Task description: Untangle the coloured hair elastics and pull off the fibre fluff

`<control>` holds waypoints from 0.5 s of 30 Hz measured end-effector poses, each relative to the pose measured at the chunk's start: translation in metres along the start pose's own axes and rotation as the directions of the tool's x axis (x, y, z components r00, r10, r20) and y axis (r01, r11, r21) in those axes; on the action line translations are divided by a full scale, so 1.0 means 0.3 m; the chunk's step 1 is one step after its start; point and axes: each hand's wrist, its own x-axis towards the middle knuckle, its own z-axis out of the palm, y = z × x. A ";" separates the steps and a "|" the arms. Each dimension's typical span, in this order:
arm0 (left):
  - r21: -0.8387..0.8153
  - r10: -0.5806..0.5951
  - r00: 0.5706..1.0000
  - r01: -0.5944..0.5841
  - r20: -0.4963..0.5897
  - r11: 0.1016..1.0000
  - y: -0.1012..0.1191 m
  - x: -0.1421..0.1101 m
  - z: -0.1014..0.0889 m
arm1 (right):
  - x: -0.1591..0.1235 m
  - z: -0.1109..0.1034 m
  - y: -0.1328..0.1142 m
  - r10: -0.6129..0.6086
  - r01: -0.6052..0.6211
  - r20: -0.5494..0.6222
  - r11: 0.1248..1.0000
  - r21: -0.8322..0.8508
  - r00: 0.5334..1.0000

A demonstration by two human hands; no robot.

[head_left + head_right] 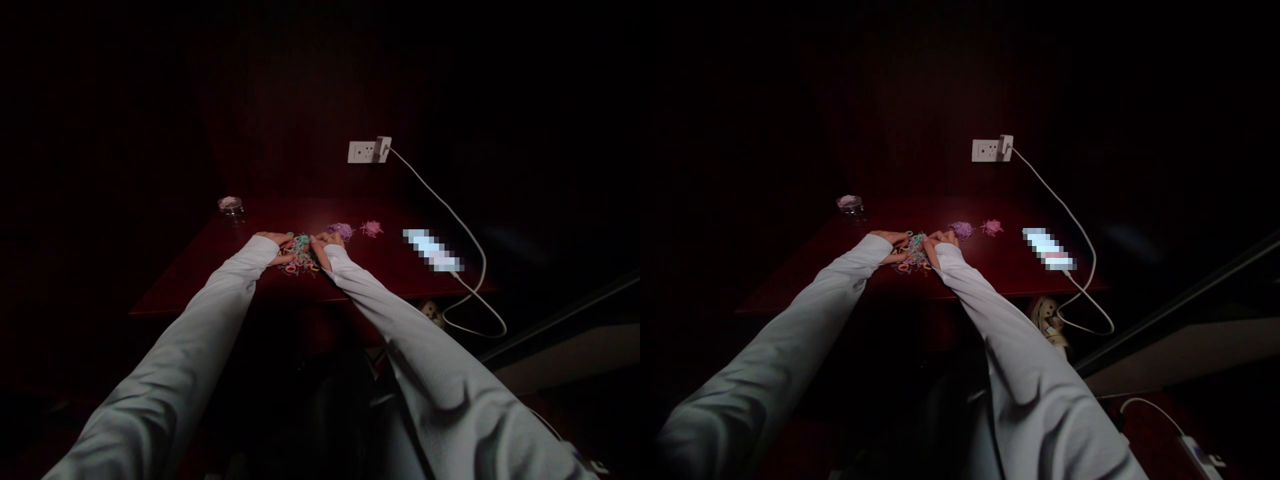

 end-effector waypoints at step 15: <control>-0.264 -0.110 0.986 0.074 -0.122 0.962 -0.015 0.020 0.040 | 0.002 0.003 0.009 -0.035 0.034 -0.019 0.998 -0.052 0.999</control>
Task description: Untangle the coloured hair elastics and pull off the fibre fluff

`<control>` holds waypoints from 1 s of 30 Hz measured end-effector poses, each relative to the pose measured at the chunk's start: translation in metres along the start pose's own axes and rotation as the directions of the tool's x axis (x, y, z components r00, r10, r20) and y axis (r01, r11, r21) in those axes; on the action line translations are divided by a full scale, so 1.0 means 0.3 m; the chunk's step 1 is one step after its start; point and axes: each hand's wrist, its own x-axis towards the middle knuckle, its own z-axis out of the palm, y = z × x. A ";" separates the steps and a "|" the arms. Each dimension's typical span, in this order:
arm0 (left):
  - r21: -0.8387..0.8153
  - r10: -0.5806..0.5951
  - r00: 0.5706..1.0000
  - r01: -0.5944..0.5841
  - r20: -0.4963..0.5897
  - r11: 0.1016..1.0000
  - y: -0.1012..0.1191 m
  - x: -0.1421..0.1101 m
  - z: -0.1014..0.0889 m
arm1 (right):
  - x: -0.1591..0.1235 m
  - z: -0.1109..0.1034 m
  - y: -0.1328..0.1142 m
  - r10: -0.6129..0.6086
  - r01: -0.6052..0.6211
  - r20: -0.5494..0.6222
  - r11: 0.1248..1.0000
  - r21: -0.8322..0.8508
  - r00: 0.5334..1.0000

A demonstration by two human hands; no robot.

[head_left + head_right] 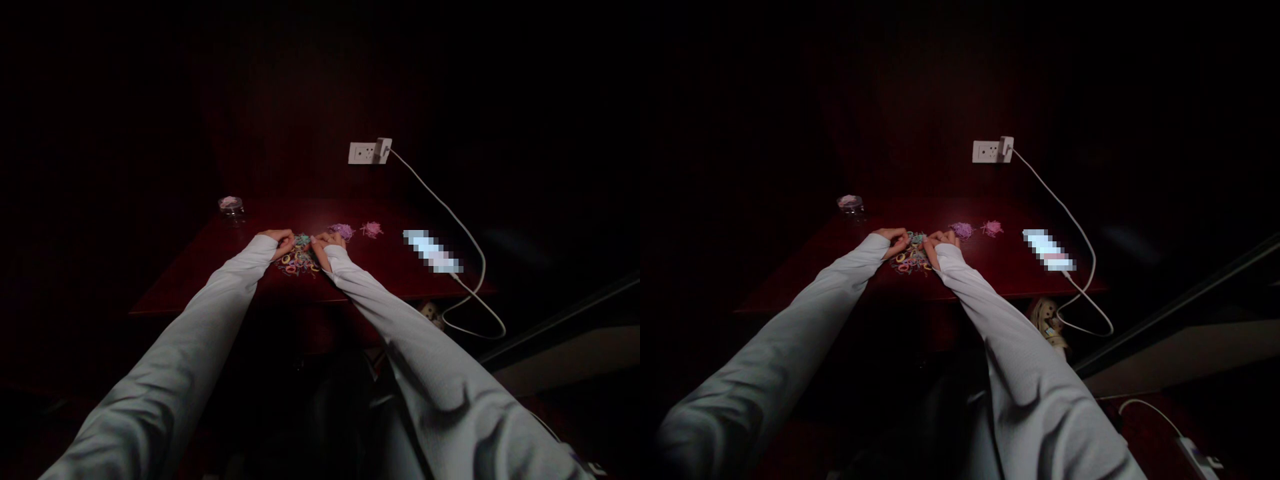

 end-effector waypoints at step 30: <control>-0.095 0.050 0.999 -0.051 -0.011 0.994 0.038 0.012 0.036 | -0.007 -0.016 0.000 -0.021 0.021 -0.036 1.000 0.002 0.999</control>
